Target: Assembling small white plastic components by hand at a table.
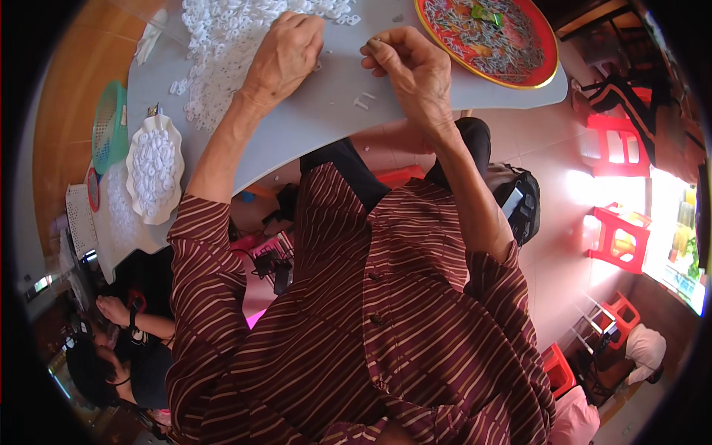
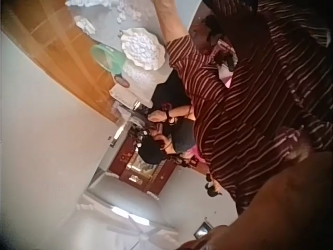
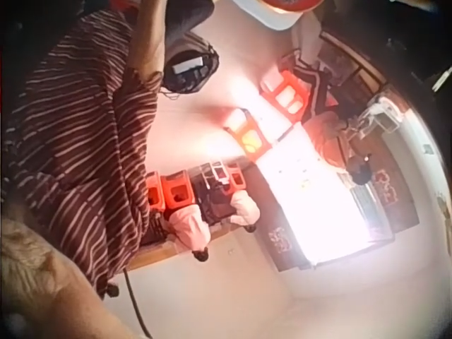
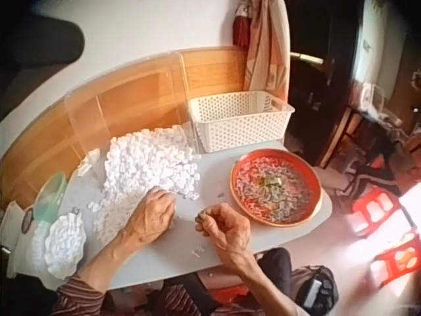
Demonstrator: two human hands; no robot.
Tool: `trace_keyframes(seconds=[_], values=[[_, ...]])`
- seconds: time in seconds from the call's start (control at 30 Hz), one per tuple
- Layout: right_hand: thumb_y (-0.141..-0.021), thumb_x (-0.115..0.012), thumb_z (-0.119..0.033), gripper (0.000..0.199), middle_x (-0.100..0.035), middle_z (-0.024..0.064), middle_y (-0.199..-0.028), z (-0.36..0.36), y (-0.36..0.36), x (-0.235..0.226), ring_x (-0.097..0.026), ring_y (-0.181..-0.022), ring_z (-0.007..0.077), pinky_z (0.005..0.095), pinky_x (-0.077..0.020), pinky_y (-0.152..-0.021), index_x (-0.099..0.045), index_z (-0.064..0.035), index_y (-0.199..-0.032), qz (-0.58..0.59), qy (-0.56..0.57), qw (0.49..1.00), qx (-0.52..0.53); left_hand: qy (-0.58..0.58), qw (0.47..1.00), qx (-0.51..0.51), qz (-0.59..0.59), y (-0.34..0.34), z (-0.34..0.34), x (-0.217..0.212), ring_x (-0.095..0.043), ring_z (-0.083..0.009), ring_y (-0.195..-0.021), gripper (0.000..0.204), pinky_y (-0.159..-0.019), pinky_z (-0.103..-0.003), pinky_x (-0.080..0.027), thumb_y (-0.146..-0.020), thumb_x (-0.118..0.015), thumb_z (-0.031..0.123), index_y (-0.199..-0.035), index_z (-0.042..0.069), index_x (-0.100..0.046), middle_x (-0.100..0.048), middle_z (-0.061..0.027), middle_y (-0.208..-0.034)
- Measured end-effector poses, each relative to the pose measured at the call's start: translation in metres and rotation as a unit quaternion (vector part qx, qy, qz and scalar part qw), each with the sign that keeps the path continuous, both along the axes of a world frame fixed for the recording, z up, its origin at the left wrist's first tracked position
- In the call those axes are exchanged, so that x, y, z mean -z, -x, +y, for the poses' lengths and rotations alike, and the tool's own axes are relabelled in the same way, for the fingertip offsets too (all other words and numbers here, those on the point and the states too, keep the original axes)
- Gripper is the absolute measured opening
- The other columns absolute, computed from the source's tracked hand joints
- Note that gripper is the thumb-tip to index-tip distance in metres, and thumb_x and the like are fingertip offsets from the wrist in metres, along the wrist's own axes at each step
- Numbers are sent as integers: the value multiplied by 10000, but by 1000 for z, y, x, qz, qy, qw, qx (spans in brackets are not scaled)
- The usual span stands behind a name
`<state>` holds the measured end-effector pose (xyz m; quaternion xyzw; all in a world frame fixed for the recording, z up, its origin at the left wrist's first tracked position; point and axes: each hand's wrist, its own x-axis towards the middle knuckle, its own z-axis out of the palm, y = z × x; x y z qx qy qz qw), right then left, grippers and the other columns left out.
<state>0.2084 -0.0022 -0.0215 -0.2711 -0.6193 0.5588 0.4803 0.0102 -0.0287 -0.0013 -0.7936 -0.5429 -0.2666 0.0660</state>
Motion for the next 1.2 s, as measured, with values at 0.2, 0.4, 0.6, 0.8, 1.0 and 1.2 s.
trace_keyframes(seconds=[0.2, 0.4, 0.6, 0.8, 1.0, 1.2], values=[[-883, -601, -148, 156, -630, 21, -721, 2, -5, -5, -577, -656, 61, 202, -471, -613, -620, 7, -890, 14, -7, 999, 45, -17, 992, 8, -122, -23, -23, -15, -558, -328, -884, 148, -760, -377, -457, -805, -558, -8, -952, -8, -579, -587, -164, -871], [-872, -600, -129, 141, -625, 9, -721, 1, -5, -4, -552, -632, 51, 193, -457, -597, -625, 10, -869, 15, -6, 998, 56, 109, 988, 95, -47, -52, -47, -17, -482, -274, -871, 181, -847, -357, -417, -741, -627, 73, -895, -14, -591, -516, -122, -833], [-851, -602, -104, 122, -626, 10, -724, 1, -5, -3, -562, -638, 53, 193, -459, -602, -625, 14, -872, 22, -9, 999, 43, 120, 989, 87, -27, -54, -42, -5, -477, -284, -918, 207, -857, -372, -421, -732, -651, 84, -911, -7, -602, -508, -140, -892], [-846, -609, -108, 125, -616, 7, -710, 1, -6, -3, -563, -640, 55, 199, -464, -612, -628, 11, -877, 17, -2, 999, 48, 76, 992, 29, -92, -44, -34, 12, -500, -310, -901, 191, -789, -381, -425, -743, -658, 45, -913, 1, -583, -521, -131, -882], [-843, -614, -113, 122, -602, 7, -677, 0, -5, -4, -556, -640, 53, 207, -466, -615, -632, 5, -872, -3, -19, 999, 47, 79, 991, 1, -111, -48, -38, 10, -494, -316, -903, 206, -813, -384, -423, -744, -643, 33, -940, -5, -591, -513, -144, -886], [-844, -607, -99, 115, -599, 5, -674, -2, -7, -5, -545, -639, 50, 208, -463, -612, -629, 10, -873, -30, -27, 998, 50, 128, 988, -6, -87, -50, -30, 3, -484, -315, -948, 235, -867, -384, -421, -738, -638, 31, -967, -2, -598, -511, -162, -912]])
